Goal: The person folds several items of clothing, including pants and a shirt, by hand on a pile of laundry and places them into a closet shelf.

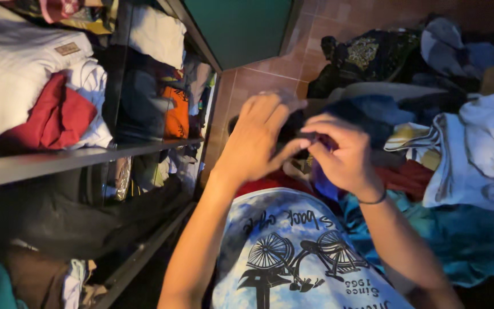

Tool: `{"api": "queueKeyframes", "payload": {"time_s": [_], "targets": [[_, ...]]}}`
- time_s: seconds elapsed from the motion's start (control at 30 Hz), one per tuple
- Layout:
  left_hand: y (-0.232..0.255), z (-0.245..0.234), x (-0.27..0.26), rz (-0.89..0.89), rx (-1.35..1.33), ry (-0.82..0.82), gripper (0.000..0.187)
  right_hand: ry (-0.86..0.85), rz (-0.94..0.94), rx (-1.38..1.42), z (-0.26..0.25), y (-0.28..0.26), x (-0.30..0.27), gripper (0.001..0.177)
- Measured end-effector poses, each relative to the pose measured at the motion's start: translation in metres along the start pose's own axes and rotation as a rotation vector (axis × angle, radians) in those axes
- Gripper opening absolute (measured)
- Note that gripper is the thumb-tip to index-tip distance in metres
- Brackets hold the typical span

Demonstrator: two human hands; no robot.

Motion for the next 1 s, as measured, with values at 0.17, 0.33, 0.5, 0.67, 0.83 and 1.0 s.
{"api": "queueKeyframes", "payload": {"time_s": [0.17,0.33,0.5,0.67,0.83,1.0], "targets": [[-0.023,0.056,-0.015,-0.128,0.047,-0.161,0.016,0.016,-0.142,0.128,-0.010,-0.023,0.009,0.014],[-0.021,0.052,-0.002,-0.183,0.024,-0.183,0.017,0.535,-0.154,0.190,-0.019,0.012,-0.029,0.036],[-0.002,-0.020,0.037,-0.030,0.013,-0.055,0.025,0.406,-0.097,-0.043,0.060,0.036,-0.027,0.047],[-0.031,-0.054,0.029,-0.096,0.161,-0.152,0.030,0.244,0.175,0.133,0.133,0.147,0.014,0.023],[-0.081,-0.110,0.006,-0.094,0.275,-0.081,0.034,0.311,0.009,-0.163,0.132,0.195,0.002,0.012],[-0.109,-0.145,-0.020,-0.100,0.309,-0.048,0.022,0.041,0.309,-0.166,0.168,0.253,-0.007,0.018]]}}
Point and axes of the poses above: each hand's wrist, its own x-axis towards the middle knuckle, its own z-axis out of the palm, y = z × x, the point moved 9 cm from there along x, towards the middle knuckle, and after that the axes turned 8 degrees about z, right-handed, at the moved point
